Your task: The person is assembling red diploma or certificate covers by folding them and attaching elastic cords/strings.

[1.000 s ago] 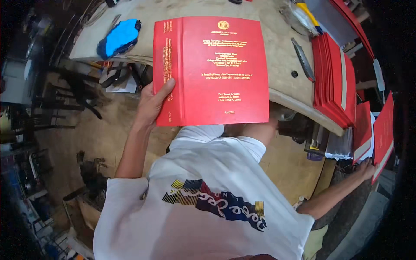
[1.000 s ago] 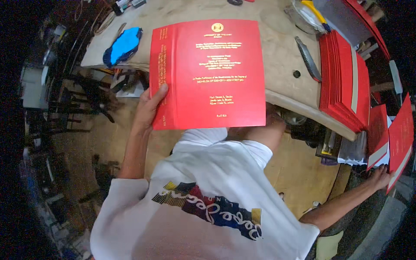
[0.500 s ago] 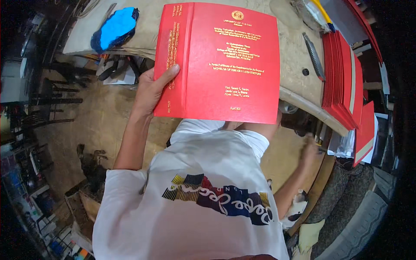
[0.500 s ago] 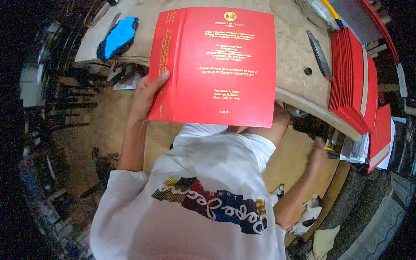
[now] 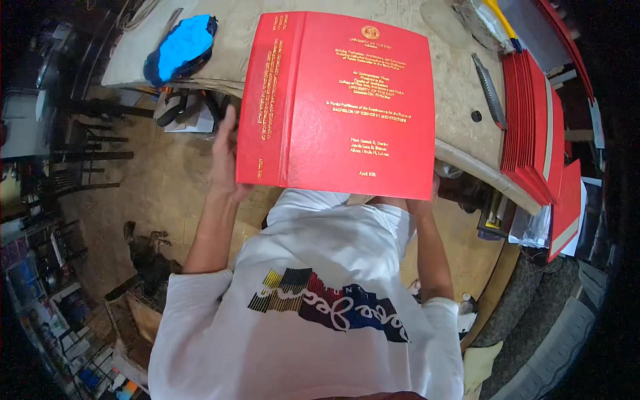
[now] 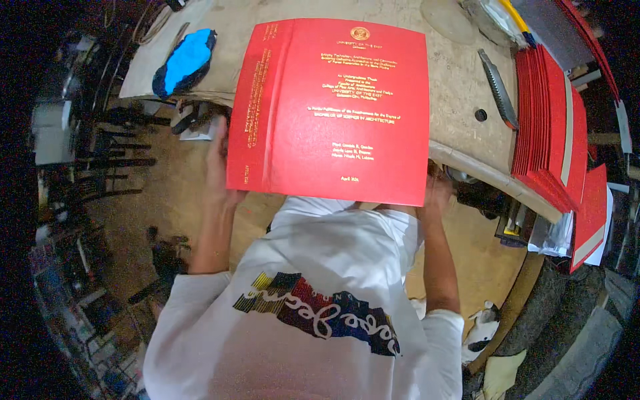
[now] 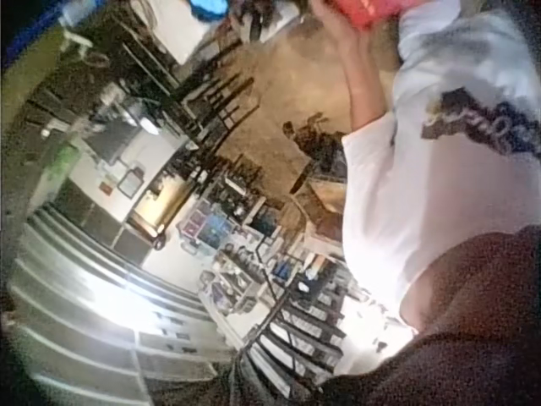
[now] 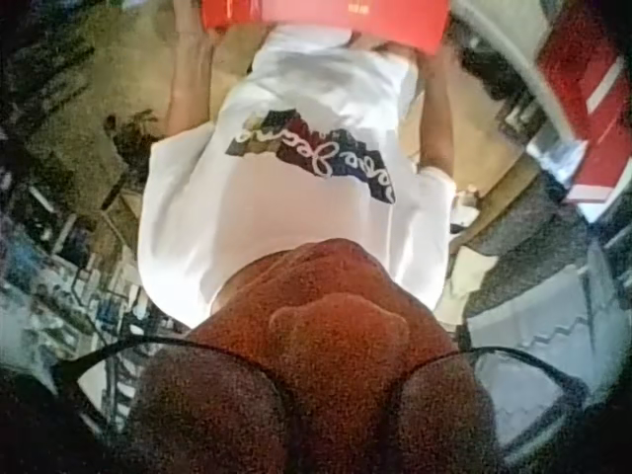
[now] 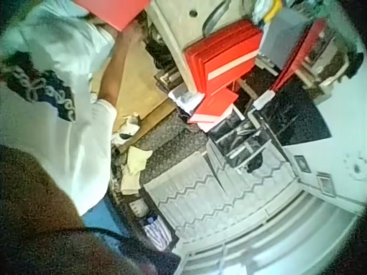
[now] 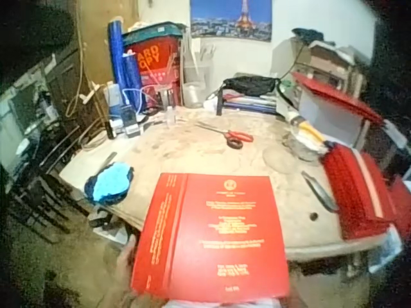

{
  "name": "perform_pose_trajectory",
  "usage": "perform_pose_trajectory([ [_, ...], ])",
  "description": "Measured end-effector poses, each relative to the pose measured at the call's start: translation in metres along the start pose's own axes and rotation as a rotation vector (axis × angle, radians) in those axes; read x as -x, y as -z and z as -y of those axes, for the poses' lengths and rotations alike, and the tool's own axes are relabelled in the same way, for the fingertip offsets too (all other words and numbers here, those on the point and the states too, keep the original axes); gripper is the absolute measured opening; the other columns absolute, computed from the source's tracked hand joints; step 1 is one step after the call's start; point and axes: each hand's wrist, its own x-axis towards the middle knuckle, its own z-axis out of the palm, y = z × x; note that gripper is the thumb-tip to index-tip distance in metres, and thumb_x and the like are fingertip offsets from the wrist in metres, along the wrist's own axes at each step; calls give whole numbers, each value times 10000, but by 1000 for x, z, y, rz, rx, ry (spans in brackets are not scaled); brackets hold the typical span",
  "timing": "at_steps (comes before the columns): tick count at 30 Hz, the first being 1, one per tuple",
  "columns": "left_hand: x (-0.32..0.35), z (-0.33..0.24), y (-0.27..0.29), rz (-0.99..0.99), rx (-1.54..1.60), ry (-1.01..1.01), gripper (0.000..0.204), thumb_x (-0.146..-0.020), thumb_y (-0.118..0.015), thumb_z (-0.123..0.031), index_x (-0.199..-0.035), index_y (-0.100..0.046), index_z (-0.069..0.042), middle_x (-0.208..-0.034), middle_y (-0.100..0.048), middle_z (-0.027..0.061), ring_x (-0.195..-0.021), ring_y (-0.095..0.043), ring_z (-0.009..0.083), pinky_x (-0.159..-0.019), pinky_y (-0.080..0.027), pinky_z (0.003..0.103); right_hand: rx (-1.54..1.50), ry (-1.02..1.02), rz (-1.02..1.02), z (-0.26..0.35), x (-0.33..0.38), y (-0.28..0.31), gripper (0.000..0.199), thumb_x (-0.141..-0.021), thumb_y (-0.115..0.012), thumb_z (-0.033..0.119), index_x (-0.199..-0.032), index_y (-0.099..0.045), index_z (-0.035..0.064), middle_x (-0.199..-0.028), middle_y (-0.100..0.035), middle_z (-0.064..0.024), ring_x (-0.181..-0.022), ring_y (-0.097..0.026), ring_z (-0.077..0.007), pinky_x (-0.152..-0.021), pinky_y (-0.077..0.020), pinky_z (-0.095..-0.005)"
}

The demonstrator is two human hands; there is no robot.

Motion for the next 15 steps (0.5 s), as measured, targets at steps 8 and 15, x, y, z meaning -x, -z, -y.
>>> perform_pose_trajectory([
  [8,11,162,142,-203,-606,216,249,-1029,-662,-209,-1248,-708,-100,-1144,-749,45,-978,-720,123,-816,-570,272,-483,-433,126,-153,-38,-50,426,-1018,-606,283,-1378,-580,56,-1310,-662,-153,-1128,-670,-281,-915,-541,-422],
  [15,26,159,107,32,-994,-134,358,-965,-747,-210,-1291,-693,-71,-1176,-749,59,-1018,-727,117,-894,-579,304,-1507,-807,-115,-264,-46,-110,547,-1079,-495,250,-1592,-379,104,-1538,-527,-126,-1299,-601,-300,-1028,-514,-441],
])
